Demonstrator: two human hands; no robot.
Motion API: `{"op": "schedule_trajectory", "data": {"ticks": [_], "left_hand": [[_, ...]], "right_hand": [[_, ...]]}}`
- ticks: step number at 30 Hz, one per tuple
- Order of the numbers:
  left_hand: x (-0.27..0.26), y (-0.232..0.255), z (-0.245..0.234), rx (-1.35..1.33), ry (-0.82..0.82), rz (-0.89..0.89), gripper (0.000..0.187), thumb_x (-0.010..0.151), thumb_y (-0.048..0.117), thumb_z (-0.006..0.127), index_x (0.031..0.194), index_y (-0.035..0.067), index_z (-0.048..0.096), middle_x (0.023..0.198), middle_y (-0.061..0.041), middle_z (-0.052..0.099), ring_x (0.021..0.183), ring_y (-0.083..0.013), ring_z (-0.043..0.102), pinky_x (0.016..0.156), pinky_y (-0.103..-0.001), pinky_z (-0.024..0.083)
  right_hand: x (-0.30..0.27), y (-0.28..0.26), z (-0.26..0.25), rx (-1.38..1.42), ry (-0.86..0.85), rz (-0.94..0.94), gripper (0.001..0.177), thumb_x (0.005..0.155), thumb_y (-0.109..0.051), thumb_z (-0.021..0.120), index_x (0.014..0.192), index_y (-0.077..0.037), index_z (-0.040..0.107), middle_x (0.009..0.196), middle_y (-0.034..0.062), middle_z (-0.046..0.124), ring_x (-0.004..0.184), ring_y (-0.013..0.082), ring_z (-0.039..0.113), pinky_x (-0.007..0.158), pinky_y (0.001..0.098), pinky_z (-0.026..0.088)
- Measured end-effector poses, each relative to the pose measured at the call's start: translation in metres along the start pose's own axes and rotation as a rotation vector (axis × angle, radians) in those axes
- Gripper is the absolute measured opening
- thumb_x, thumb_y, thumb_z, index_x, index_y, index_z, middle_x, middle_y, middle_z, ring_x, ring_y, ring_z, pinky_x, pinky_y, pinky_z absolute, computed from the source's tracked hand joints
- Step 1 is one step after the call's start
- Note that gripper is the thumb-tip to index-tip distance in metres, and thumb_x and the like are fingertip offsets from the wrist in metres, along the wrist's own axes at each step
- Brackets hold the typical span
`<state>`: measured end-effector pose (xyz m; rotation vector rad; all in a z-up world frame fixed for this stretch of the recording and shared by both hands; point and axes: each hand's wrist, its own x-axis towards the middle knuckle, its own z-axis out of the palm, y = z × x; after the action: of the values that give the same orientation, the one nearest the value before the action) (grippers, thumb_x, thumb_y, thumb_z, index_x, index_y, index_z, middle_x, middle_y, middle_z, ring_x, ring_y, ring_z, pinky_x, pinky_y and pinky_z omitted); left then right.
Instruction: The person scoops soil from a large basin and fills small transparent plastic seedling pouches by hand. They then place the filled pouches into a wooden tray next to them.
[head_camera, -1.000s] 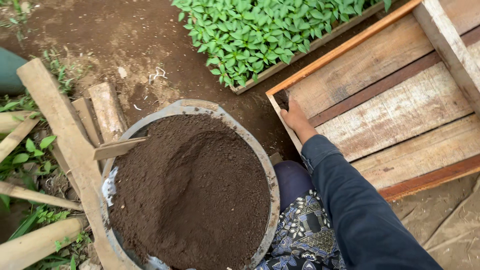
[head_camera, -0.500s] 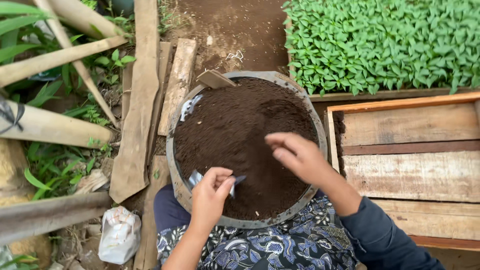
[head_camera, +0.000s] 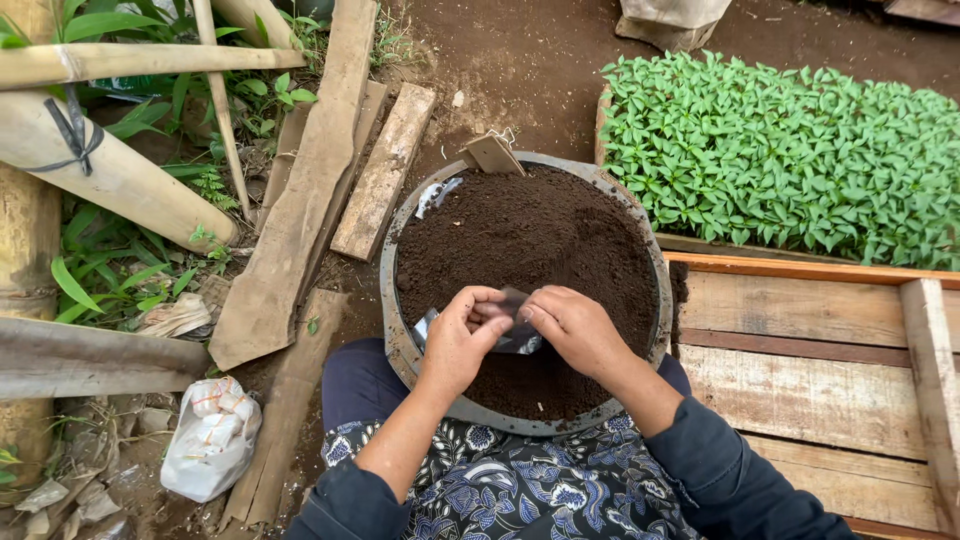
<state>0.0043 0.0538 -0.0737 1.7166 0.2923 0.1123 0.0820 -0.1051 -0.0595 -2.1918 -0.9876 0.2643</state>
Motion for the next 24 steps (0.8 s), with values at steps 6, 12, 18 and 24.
{"op": "schedule_trajectory", "data": {"ticks": [6, 12, 18, 24], "left_hand": [[-0.002, 0.022, -0.017, 0.377, 0.099, 0.109, 0.028, 0.075, 0.029, 0.067, 0.098, 0.014, 0.062, 0.079, -0.003, 0.065, 0.077, -0.0173, 0.060, 0.067, -0.028, 0.049], [0.011, 0.007, 0.002, 0.055, 0.052, 0.167, 0.013, 0.080, 0.023, 0.061, 0.089, 0.015, 0.067, 0.076, -0.007, 0.062, 0.074, -0.0209, 0.059, 0.068, -0.032, 0.048], [-0.002, 0.034, 0.001, 0.214, -0.013, 0.332, 0.016, 0.076, 0.029, 0.064, 0.073, 0.013, 0.062, 0.060, -0.005, 0.054, 0.062, -0.0238, 0.056, 0.059, -0.033, 0.046], [-0.010, 0.037, 0.010, 0.437, 0.043, 0.574, 0.028, 0.087, 0.034, 0.048, 0.066, 0.016, 0.050, 0.058, -0.003, 0.046, 0.060, -0.0224, 0.053, 0.056, -0.031, 0.044]], "right_hand": [[0.001, -0.026, -0.012, -0.196, -0.066, 0.038, 0.030, 0.093, -0.032, 0.033, 0.084, -0.014, 0.056, 0.079, 0.0095, 0.059, 0.084, 0.0286, 0.058, 0.076, 0.0378, 0.047], [0.000, -0.030, -0.015, -0.091, -0.043, 0.070, 0.027, 0.092, -0.027, 0.038, 0.084, -0.010, 0.057, 0.081, 0.0134, 0.060, 0.084, 0.0327, 0.059, 0.076, 0.0408, 0.047], [-0.014, -0.020, -0.012, 0.303, 0.073, 0.199, 0.018, 0.088, -0.021, 0.051, 0.075, -0.010, 0.059, 0.060, 0.0041, 0.052, 0.065, 0.0117, 0.049, 0.061, 0.0298, 0.045], [-0.029, -0.014, -0.001, 0.803, 0.190, 0.260, 0.014, 0.084, -0.013, 0.059, 0.075, -0.004, 0.055, 0.060, 0.0012, 0.049, 0.063, 0.0085, 0.046, 0.058, 0.0220, 0.041]]}}
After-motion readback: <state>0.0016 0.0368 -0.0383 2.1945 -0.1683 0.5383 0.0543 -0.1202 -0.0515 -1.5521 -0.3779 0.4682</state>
